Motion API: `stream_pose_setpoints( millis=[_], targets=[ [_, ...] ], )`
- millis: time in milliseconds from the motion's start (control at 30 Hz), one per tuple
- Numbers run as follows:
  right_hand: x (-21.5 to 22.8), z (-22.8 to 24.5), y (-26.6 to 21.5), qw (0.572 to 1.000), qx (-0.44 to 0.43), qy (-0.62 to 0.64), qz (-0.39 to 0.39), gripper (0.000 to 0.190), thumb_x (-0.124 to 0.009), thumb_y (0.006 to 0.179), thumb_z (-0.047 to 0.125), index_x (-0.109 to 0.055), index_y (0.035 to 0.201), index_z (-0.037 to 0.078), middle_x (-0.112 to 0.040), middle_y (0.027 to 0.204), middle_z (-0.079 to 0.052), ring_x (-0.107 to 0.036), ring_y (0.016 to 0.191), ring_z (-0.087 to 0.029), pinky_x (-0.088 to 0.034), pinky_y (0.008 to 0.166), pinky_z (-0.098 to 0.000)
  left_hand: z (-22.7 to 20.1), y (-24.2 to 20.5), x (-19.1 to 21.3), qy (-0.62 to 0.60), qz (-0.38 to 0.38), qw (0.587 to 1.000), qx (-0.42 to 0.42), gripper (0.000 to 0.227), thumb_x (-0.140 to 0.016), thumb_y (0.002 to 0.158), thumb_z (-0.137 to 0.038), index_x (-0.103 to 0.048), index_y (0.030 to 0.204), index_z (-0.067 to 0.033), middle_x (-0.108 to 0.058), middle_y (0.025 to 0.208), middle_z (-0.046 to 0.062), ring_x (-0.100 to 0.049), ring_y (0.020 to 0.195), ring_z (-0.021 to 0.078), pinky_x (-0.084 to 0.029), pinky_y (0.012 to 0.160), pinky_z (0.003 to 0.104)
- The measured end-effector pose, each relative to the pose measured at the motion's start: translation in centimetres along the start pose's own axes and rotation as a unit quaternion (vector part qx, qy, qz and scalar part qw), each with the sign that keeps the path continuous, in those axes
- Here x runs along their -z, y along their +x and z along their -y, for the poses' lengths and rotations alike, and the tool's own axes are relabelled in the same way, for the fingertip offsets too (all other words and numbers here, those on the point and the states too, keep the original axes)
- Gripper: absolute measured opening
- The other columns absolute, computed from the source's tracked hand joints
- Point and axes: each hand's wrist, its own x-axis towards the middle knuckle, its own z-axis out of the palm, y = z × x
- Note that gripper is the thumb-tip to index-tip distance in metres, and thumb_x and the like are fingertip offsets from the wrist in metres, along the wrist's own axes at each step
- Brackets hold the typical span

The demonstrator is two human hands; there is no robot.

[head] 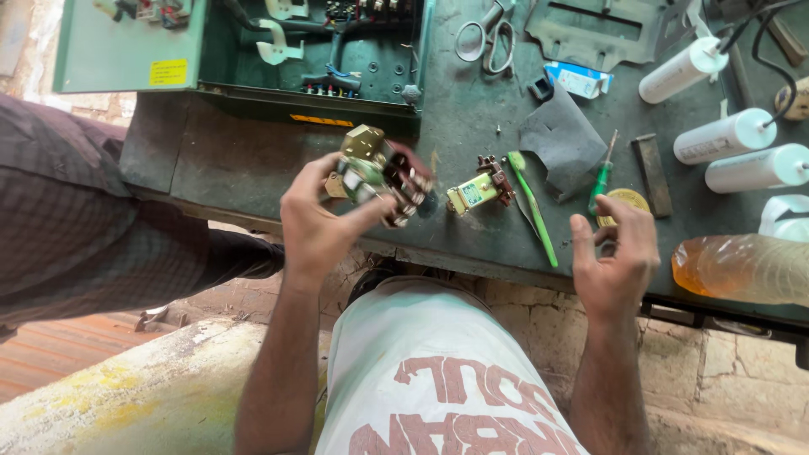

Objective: The person cleans electrical components with a toothbrush and liquid, then uses a screwdriver to tighten screws on a contactor inside an open electrical box. The person handles multiple small components and tools on a cluttered workbench.

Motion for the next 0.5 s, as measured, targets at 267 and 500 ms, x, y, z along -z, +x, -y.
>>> stream_pose_setpoints(
  millis=[267,500],
  targets=[
    [-1.4,7.3,2.2,0.960,0.159,0.216,0.078,0.041,-0.078,0.097,0.023,-0.063,0.130,0.003,-0.066,0.126,-0.014,-0.071,0.097,-0.017,-0.063,0.075,-0.0266,0.8,-0.3,-1.9,-0.477,-0.054,0.849,0.220,0.055,-0.078,0.087,-0.037,-0.060,0.119,0.0041,-0.072,0.108,0.018,-0.075,0.097,0.0253,-0.068,0.083,0.042],
    [-4.4,14.0,4.0,0.957,0.192,0.161,0.148,0.065,-0.080,0.094,0.024,-0.052,0.146,-0.002,-0.065,0.136,-0.022,-0.070,0.117,-0.030,-0.061,0.093,-0.0397,-0.1,-1.8,-5.6,-0.568,-0.079,0.795,0.195,0.062,-0.080,0.085,-0.019,-0.041,0.129,0.0005,-0.060,0.124,0.017,-0.067,0.110,0.0245,-0.063,0.095,0.040]
  ],
)
